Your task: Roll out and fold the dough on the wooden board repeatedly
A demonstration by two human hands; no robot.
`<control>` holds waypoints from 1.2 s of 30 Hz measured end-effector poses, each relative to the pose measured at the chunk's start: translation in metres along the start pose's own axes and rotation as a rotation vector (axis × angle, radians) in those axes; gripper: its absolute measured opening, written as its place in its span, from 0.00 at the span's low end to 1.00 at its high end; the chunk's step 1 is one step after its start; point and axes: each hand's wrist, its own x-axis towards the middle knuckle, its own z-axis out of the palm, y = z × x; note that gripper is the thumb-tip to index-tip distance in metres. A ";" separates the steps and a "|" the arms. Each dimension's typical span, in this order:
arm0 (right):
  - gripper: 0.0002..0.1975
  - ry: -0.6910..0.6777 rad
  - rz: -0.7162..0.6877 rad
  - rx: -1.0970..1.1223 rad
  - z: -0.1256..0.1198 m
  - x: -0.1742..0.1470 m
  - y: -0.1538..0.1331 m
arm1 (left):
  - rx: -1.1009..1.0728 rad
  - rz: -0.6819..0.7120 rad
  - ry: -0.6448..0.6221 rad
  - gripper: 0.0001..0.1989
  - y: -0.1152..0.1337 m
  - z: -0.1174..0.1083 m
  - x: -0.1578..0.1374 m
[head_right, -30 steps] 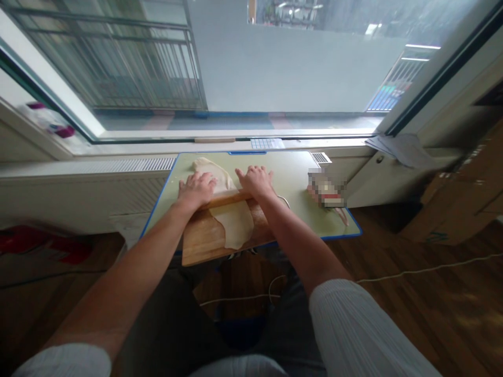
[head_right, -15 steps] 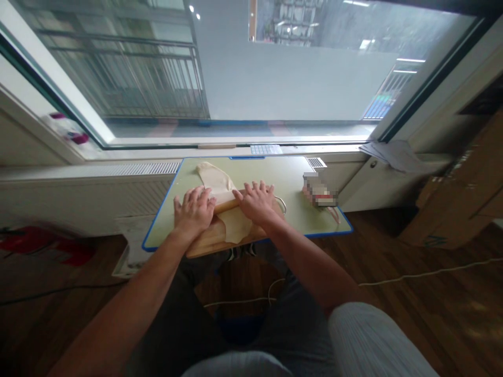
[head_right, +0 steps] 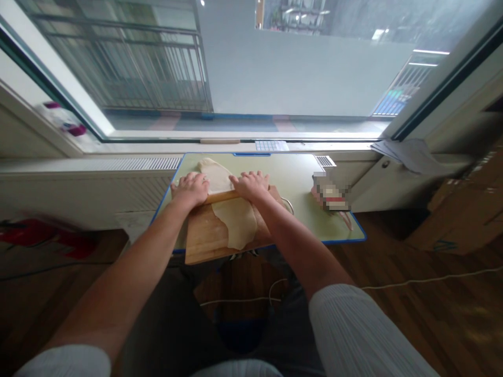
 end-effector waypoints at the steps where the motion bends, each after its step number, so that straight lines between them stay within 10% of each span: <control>1: 0.36 -0.001 0.022 0.022 0.000 0.007 -0.001 | 0.003 0.000 -0.003 0.28 0.000 -0.001 0.004; 9: 0.37 0.036 0.068 0.078 0.004 0.011 0.000 | 0.004 0.033 0.006 0.28 0.001 -0.003 0.005; 26: 0.36 0.257 -0.007 -0.040 0.036 -0.148 0.023 | -0.026 0.275 0.142 0.33 0.007 0.013 -0.143; 36: 0.39 0.144 -0.009 -0.024 0.006 -0.105 0.011 | 0.028 0.212 0.080 0.32 0.012 0.005 -0.084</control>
